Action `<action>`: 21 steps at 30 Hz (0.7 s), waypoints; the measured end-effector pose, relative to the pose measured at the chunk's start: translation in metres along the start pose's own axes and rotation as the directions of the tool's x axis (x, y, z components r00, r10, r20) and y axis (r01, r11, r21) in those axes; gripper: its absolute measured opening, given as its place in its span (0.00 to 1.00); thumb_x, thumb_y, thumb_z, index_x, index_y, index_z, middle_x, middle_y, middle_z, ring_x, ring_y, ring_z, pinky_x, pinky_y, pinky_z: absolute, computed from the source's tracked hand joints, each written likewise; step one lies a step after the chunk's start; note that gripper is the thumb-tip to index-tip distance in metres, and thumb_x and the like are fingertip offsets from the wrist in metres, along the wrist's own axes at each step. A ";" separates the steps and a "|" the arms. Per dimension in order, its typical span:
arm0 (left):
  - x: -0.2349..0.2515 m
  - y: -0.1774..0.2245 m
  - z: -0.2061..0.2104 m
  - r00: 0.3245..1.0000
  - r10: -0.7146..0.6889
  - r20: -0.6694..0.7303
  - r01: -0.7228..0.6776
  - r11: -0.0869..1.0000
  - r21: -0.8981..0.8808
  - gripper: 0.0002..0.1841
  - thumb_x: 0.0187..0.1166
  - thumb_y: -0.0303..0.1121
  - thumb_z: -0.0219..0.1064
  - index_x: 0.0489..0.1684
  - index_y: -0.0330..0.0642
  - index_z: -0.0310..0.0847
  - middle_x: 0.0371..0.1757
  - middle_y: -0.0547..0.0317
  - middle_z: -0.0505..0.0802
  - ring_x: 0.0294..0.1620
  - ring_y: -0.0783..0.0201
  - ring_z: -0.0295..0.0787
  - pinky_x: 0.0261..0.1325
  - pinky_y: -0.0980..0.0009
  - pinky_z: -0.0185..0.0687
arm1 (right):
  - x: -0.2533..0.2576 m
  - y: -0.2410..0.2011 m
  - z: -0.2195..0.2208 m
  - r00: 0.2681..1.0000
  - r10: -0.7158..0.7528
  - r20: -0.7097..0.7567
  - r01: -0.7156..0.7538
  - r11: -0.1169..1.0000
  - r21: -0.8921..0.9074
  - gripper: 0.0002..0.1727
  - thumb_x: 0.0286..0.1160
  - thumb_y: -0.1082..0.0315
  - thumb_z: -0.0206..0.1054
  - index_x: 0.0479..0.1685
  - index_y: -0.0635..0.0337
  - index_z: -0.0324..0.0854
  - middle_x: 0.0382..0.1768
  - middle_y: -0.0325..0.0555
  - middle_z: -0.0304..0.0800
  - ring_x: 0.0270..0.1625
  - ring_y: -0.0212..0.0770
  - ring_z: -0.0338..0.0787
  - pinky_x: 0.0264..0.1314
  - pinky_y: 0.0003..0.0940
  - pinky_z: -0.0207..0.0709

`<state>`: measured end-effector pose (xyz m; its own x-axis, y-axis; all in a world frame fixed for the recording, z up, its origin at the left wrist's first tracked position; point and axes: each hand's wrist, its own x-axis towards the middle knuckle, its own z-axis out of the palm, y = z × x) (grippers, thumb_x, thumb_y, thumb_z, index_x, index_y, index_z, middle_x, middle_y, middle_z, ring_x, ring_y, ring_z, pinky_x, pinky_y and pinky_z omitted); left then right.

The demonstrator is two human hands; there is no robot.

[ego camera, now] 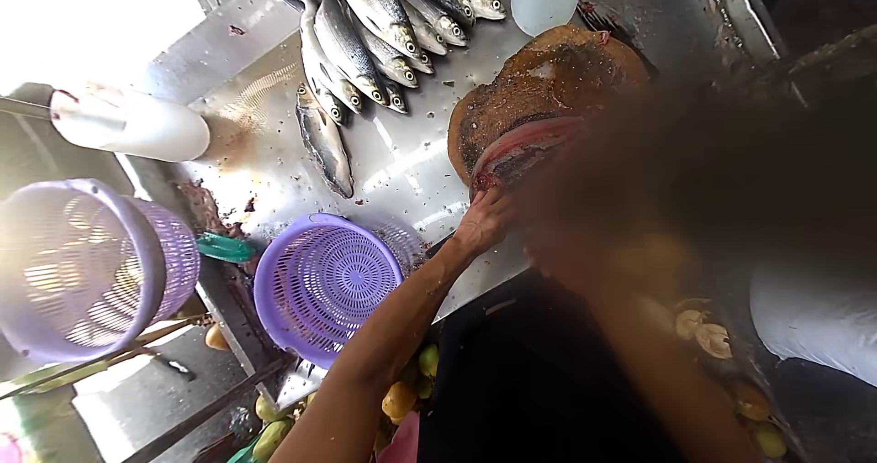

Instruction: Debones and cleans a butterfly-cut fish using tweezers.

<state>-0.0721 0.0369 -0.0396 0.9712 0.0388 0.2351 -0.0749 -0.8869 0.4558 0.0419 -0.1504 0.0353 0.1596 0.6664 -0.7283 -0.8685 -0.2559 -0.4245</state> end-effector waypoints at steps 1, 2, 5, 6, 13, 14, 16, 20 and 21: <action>0.000 0.000 0.000 1.000 0.000 -0.002 0.000 1.000 -0.003 0.07 0.80 0.33 0.67 0.40 0.45 0.93 0.63 0.58 0.93 0.60 0.55 0.87 0.60 0.56 0.80 | 0.000 0.000 0.000 0.999 -0.050 -0.017 0.049 0.999 -0.017 0.19 0.94 0.61 0.48 0.57 0.68 0.79 0.33 0.51 0.93 0.24 0.36 0.90 0.16 0.22 0.77; -0.002 0.001 0.001 1.000 -0.001 -0.003 0.001 1.000 -0.008 0.07 0.80 0.32 0.67 0.40 0.45 0.93 0.63 0.57 0.93 0.60 0.55 0.87 0.59 0.56 0.80 | -0.003 0.003 -0.001 0.995 -0.094 -0.019 0.093 0.994 -0.053 0.16 0.92 0.64 0.53 0.56 0.69 0.79 0.31 0.50 0.92 0.23 0.34 0.89 0.17 0.22 0.78; -0.001 0.001 0.002 0.999 0.016 -0.028 -0.016 1.000 0.003 0.07 0.80 0.32 0.68 0.38 0.45 0.93 0.63 0.58 0.93 0.59 0.55 0.88 0.59 0.57 0.79 | -0.014 0.008 -0.003 0.986 -0.169 0.007 0.169 0.975 -0.141 0.15 0.87 0.66 0.60 0.57 0.72 0.79 0.31 0.50 0.92 0.22 0.35 0.89 0.19 0.25 0.81; -0.003 0.002 0.002 0.999 0.018 -0.031 -0.018 1.000 0.002 0.07 0.80 0.32 0.67 0.38 0.45 0.93 0.63 0.59 0.93 0.58 0.55 0.88 0.59 0.57 0.79 | -0.019 0.009 -0.002 0.982 -0.186 0.015 0.186 0.972 -0.140 0.16 0.87 0.66 0.61 0.58 0.73 0.78 0.31 0.50 0.92 0.22 0.36 0.89 0.19 0.25 0.81; -0.002 0.005 -0.007 1.000 0.004 -0.001 -0.004 0.999 -0.037 0.09 0.81 0.34 0.66 0.44 0.45 0.93 0.65 0.56 0.92 0.62 0.53 0.87 0.63 0.55 0.80 | -0.039 -0.021 -0.011 0.704 -0.710 -0.021 0.633 0.641 -0.433 0.23 0.80 0.64 0.64 0.70 0.65 0.71 0.40 0.45 0.95 0.34 0.39 0.94 0.33 0.32 0.90; -0.001 0.005 -0.012 1.000 -0.002 0.001 0.002 0.999 -0.038 0.09 0.82 0.34 0.66 0.46 0.45 0.93 0.64 0.55 0.92 0.63 0.53 0.87 0.64 0.55 0.80 | -0.027 -0.019 -0.020 0.671 -0.738 -0.067 0.616 0.606 -0.503 0.25 0.80 0.61 0.65 0.72 0.64 0.67 0.43 0.44 0.94 0.36 0.38 0.94 0.35 0.33 0.90; -0.003 0.007 -0.018 0.999 -0.035 0.019 0.036 0.999 -0.025 0.09 0.82 0.34 0.66 0.47 0.46 0.93 0.58 0.55 0.92 0.62 0.53 0.86 0.64 0.55 0.80 | -0.006 -0.010 -0.033 0.773 -0.567 -0.284 0.453 0.807 -0.379 0.18 0.89 0.62 0.60 0.67 0.65 0.70 0.40 0.50 0.95 0.33 0.41 0.94 0.30 0.33 0.87; 0.001 0.005 -0.020 0.994 -0.073 0.085 0.072 0.997 0.023 0.09 0.82 0.35 0.66 0.45 0.48 0.93 0.53 0.55 0.92 0.58 0.52 0.85 0.61 0.55 0.79 | -0.015 0.000 -0.025 0.939 -0.325 -0.107 0.298 0.930 -0.213 0.17 0.90 0.63 0.52 0.65 0.68 0.70 0.38 0.55 0.95 0.30 0.42 0.94 0.26 0.31 0.86; 0.001 0.007 -0.019 0.993 -0.068 0.099 0.065 0.997 0.030 0.09 0.82 0.35 0.65 0.46 0.49 0.94 0.56 0.55 0.92 0.59 0.52 0.85 0.60 0.54 0.79 | -0.018 0.003 -0.019 0.968 -0.248 -0.042 0.237 0.955 -0.176 0.18 0.91 0.61 0.50 0.64 0.67 0.71 0.38 0.55 0.95 0.30 0.42 0.95 0.25 0.30 0.85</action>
<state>-0.0757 0.0392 -0.0196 0.9917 0.0530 0.1175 -0.0048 -0.8958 0.4445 0.0453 -0.1766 0.0368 0.3893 0.6793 -0.6221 -0.7096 -0.2093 -0.6728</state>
